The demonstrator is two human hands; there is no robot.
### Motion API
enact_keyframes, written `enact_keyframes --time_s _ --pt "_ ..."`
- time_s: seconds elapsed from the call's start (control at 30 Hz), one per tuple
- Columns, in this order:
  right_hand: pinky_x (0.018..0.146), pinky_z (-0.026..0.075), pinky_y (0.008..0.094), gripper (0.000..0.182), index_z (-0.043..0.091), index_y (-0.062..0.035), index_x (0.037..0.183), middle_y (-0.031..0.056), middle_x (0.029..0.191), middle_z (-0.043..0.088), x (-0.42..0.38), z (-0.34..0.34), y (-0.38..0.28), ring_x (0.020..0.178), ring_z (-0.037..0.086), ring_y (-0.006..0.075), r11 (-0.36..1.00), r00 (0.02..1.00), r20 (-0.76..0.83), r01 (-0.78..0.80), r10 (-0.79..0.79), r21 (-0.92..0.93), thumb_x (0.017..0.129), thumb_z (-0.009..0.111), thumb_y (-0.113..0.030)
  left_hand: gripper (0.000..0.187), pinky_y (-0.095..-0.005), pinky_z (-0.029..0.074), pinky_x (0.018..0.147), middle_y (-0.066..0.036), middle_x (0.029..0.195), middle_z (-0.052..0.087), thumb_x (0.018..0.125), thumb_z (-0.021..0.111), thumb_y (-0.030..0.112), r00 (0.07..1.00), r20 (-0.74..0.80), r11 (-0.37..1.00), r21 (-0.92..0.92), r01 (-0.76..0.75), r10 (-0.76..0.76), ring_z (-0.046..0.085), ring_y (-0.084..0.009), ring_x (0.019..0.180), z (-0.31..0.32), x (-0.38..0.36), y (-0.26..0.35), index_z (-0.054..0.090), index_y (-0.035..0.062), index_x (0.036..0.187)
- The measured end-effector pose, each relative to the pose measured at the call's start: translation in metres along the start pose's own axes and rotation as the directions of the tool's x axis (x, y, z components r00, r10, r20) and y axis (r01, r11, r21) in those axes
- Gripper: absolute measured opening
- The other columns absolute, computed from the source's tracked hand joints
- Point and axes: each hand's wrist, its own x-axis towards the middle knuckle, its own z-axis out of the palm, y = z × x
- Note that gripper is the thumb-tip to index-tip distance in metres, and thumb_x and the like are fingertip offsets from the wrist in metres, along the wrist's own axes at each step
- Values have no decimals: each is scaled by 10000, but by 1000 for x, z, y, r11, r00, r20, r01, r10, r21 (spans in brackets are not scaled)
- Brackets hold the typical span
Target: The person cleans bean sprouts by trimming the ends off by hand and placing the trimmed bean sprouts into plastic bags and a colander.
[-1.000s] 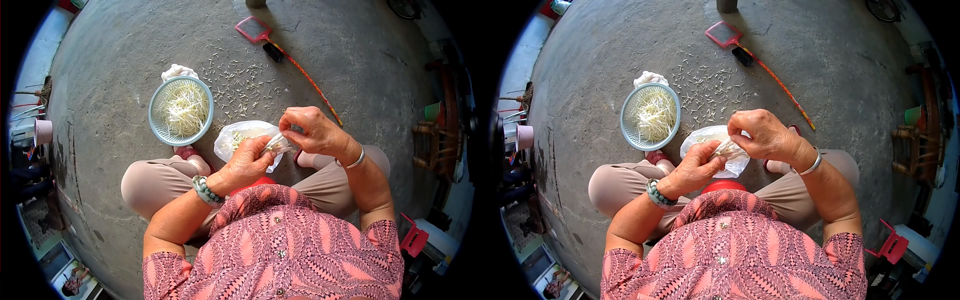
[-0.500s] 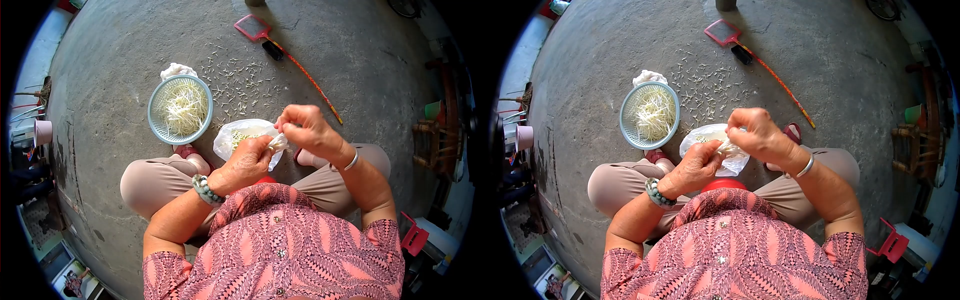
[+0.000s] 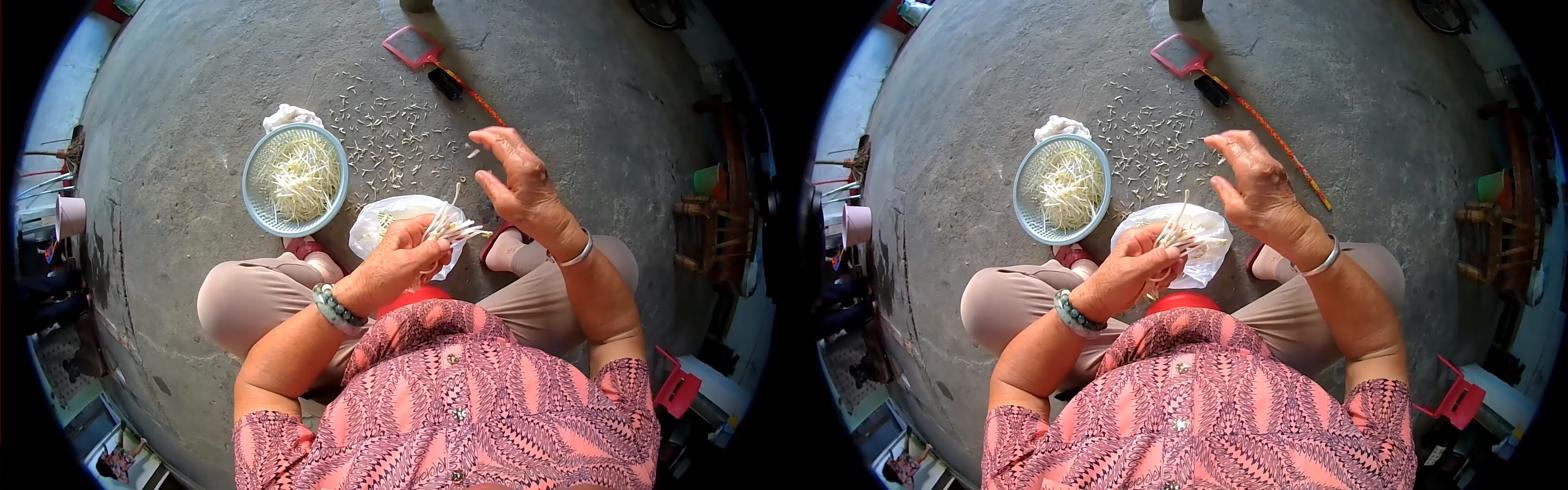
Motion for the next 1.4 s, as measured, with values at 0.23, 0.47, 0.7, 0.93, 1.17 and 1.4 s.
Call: enact_keyframes --time_s 0.23,0.47,0.7,0.93,1.17,1.4 --pt "639 465 227 163 645 41 930 32 738 628 -8 -6 -3 702 545 55 730 812 514 -524 274 438 837 636 -93 264 -172 362 514 -1 766 558 927 524 179 999 -35 995 -96 -6 2 453 -30 599 3 -3 4 537 10 1130" --pt "656 464 240 142 646 44 919 38 772 632 -3 -10 -1 724 555 73 604 717 682 -610 145 513 841 626 -73 222 -174 350 488 -6 747 553 941 507 164 1000 -8 999 -32 -14 14 434 -33 569 2 -1 4 540 12 1100" --pt "640 457 260 128 643 35 893 46 754 636 -3 -11 -2 710 557 83 669 683 729 -562 43 487 818 645 -68 207 -180 340 481 1 740 550 940 519 156 999 -16 997 77 -33 34 425 -31 566 0 -1 1 553 13 1086" --pt "618 468 271 94 631 37 843 93 701 630 -2 -13 -5 670 572 90 756 766 641 -448 49 477 791 630 -40 225 -175 342 499 -2 773 564 947 510 151 999 -27 999 52 -16 17 427 -28 581 2 -2 2 554 21 1125" --pt "621 476 274 88 620 35 829 91 727 646 -2 -15 -8 672 587 108 803 816 570 -402 96 441 792 616 -44 240 -167 339 484 3 776 570 952 518 163 999 -43 998 63 7 -5 438 -14 571 3 -1 2 556 26 1146" --pt "620 481 287 99 630 32 838 89 742 654 1 -19 -8 676 593 114 825 755 655 -395 40 404 796 614 -57 238 -162 324 464 10 763 566 960 516 162 999 -30 995 96 -22 25 425 -11 546 1 0 0 562 24 1148"
